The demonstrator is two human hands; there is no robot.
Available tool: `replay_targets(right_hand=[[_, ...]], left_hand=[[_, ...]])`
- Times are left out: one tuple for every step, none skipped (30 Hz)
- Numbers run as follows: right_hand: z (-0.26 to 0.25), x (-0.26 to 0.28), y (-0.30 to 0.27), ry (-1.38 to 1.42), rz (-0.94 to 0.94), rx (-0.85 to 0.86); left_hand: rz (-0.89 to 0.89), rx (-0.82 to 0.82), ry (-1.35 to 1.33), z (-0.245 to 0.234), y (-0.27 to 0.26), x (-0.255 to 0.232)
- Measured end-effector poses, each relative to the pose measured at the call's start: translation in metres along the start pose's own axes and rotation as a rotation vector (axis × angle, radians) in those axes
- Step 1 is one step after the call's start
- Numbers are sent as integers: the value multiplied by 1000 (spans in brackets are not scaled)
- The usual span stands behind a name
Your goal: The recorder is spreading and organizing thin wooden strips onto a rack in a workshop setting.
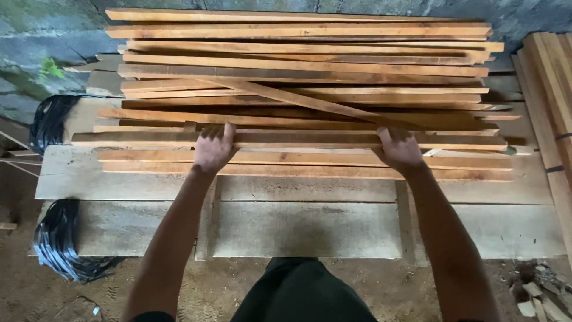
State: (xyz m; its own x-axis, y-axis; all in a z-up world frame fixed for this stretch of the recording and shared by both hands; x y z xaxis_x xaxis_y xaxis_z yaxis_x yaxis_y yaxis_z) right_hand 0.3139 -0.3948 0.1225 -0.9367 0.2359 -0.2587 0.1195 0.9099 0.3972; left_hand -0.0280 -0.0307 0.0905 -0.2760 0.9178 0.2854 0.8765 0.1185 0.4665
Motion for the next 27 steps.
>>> replay_targets(right_hand=[[6,1,-7,-1,2,2],[13,3,-15,20,19,3],[20,5,-23,42,36,4],[-3,15,-19,41,38,6],[-25,23,-15,79,48,4],[-47,33,-12,117,57,4],[-39,30,-21,118,58,6],[-28,30,-29,133,30,37],[-17,29,-36,147,1,68],[-5,32,-43,148,3,70],[7,34,-49,151,10,82],[20,35,-55,152,16,94],[30,35,-64,151,17,96],[41,34,-69,58,31,104],[53,33,-74,-36,46,113],[44,36,-72,-35,45,110],[36,40,-70,-30,27,107],[28,46,-74,-22,12,113],[29,49,-80,-20,12,117],[32,50,-85,35,22,144],[34,50,-91,89,32,171],[33,53,-93,88,33,171],[33,55,-95,163,27,189],[32,58,-96,239,20,207],[43,57,-99,238,21,207],[52,57,-103,244,15,179],[61,56,-107,249,9,151]], left_hand=[[2,0,-2,-5,-1,-1],[15,151,-86,0,-3,-3],[27,303,-170,4,-6,-5],[29,303,-172,-21,2,-14],[52,185,-195,-52,11,-24],[72,69,-218,-84,17,-34],[73,71,-220,-81,12,-38],[65,48,-198,-79,6,-40],[58,26,-177,-77,1,-43],[60,27,-179,-66,-5,-46],[76,1,-98,-55,-11,-51],[91,-27,-15,-45,-16,-56],[92,-27,-17,-36,-24,-62],[21,24,-47,-25,-30,-62],[-49,75,-78,-13,-38,-62],[-50,74,-75,-14,-39,-64],[-52,158,-91,-10,-40,-65],[-53,248,-113,-5,-45,-71],[-53,252,-116,-7,-51,-74],[-54,339,-172,-4,-56,-76],[-55,426,-228,-1,-61,-79],[-54,424,-229,-2,-61,-80],[-42,389,-247,-5,-61,-82],[-31,355,-265,-9,-61,-83],[-31,354,-265,1,-66,-83],[-48,333,-268,9,-72,-83],[-66,312,-271,18,-78,-83]])
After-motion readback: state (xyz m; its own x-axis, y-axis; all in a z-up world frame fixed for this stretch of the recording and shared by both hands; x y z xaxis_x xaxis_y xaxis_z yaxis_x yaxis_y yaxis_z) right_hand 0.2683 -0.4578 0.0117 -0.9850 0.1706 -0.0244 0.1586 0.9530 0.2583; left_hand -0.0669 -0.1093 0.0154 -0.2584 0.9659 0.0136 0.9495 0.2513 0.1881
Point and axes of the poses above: each hand's wrist, its own y-axis towards the middle knuckle, its own z-axis out of the palm, x = y × z, the point moved 6 cm from there along y, towards the middle knuckle, and after that the axes turned 12 degrees about x, right-handed, at the moved point
